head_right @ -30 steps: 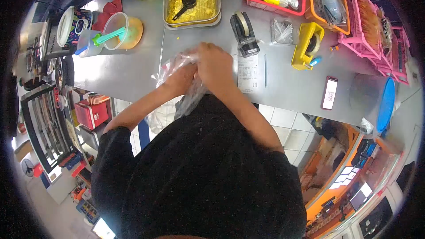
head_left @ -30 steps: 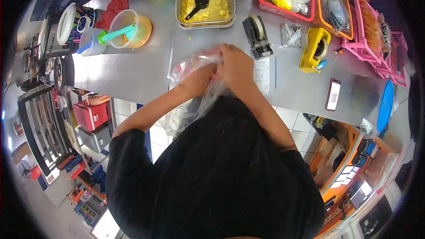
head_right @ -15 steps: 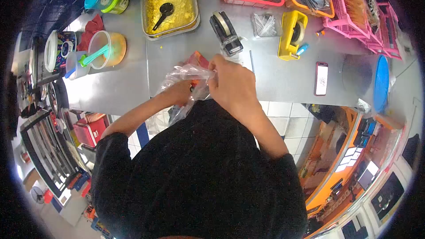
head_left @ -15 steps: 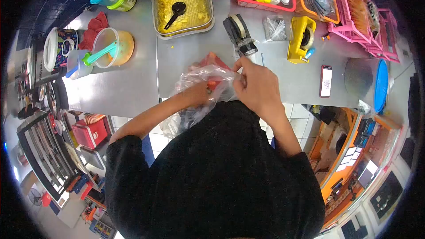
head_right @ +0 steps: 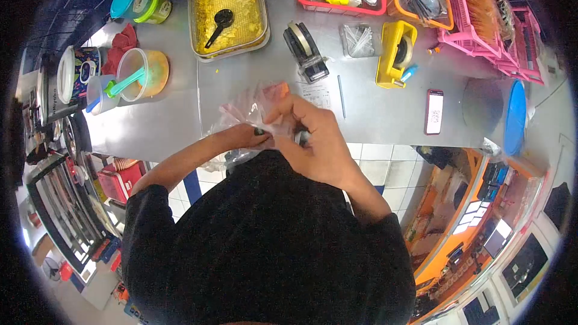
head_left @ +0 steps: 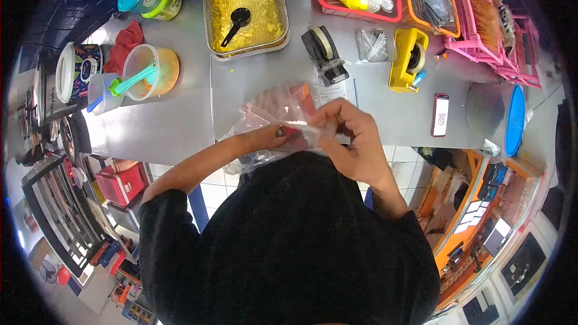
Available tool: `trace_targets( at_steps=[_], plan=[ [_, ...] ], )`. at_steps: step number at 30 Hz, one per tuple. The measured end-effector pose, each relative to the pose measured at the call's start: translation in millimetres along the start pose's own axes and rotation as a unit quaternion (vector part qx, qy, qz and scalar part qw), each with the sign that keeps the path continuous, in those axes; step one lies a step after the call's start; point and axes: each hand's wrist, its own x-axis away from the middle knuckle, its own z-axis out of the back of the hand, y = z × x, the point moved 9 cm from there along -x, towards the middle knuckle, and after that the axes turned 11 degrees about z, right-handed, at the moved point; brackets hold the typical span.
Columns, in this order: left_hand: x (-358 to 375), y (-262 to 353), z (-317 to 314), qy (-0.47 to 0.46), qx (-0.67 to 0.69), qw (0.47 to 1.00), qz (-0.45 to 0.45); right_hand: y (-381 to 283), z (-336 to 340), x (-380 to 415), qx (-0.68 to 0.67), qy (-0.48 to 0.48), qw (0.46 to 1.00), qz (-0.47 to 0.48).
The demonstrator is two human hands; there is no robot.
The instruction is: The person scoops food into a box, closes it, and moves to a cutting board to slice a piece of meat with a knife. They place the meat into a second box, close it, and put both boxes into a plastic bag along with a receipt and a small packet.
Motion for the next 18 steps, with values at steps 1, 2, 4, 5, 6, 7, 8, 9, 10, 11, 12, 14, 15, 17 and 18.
trace_targets(
  at_steps=[1,2,4,5,6,7,8,9,10,11,12,14,15,17,18],
  plan=[
    [4.1,-3.6,-2.5,-0.05,0.009,0.999,0.007,1.8,-2.5,3.9,0.038,-0.025,0.999,-0.025],
    [16.1,3.9,16.1,0.075,-0.12,0.986,-0.092,-1.3,-5.4,5.1,0.061,-0.064,0.996,-0.03],
    [50.0,19.0,33.2,0.238,-0.308,0.9,-0.195,-6.4,-9.8,8.0,0.104,-0.14,0.984,-0.041],
    [63.1,25.8,38.9,0.281,-0.37,0.863,-0.2,-6.1,-8.6,8.1,0.111,-0.143,0.983,-0.035],
    [78.1,38.7,59.9,0.25,-0.381,0.881,-0.124,-7.1,-8.4,7.3,0.118,-0.175,0.977,-0.036],
    [86.6,37.8,70.8,0.217,-0.39,0.894,-0.047,-9.2,-6.0,5.5,0.125,-0.206,0.97,-0.037],
    [91.4,23.7,69.4,0.205,-0.421,0.884,-0.004,-9.9,-5.6,3.6,0.132,-0.236,0.962,-0.037],
    [95.8,10.9,68.4,0.193,-0.452,0.87,0.039,-7.8,-8.1,2.6,0.135,-0.269,0.953,-0.042],
    [100.3,9.8,72.2,0.177,-0.486,0.851,0.084,-4.9,-10.7,2.1,0.137,-0.301,0.943,-0.046],
    [109.4,11.5,79.8,0.161,-0.519,0.83,0.129,-1.7,-13.6,2.8,0.139,-0.332,0.931,-0.051],
    [117.9,14.7,90.4,0.145,-0.549,0.805,0.174,0.3,-15.2,1.6,0.154,-0.352,0.922,-0.042],
    [133.4,36.0,114.9,0.184,-0.584,0.768,0.188,5.9,-20.4,0.7,0.181,-0.39,0.902,-0.025],
    [140.4,45.8,126.0,0.203,-0.6,0.749,0.196,6.4,-21.5,0.3,0.163,-0.402,0.901,-0.025],
    [144.3,59.8,134.9,0.162,-0.579,0.777,0.189,6.9,-22.6,-2.4,0.128,-0.422,0.897,-0.024],
    [144.6,65.2,137.6,0.14,-0.568,0.79,0.184,9.0,-18.0,-5.7,0.121,-0.416,0.901,-0.028]
  ],
)
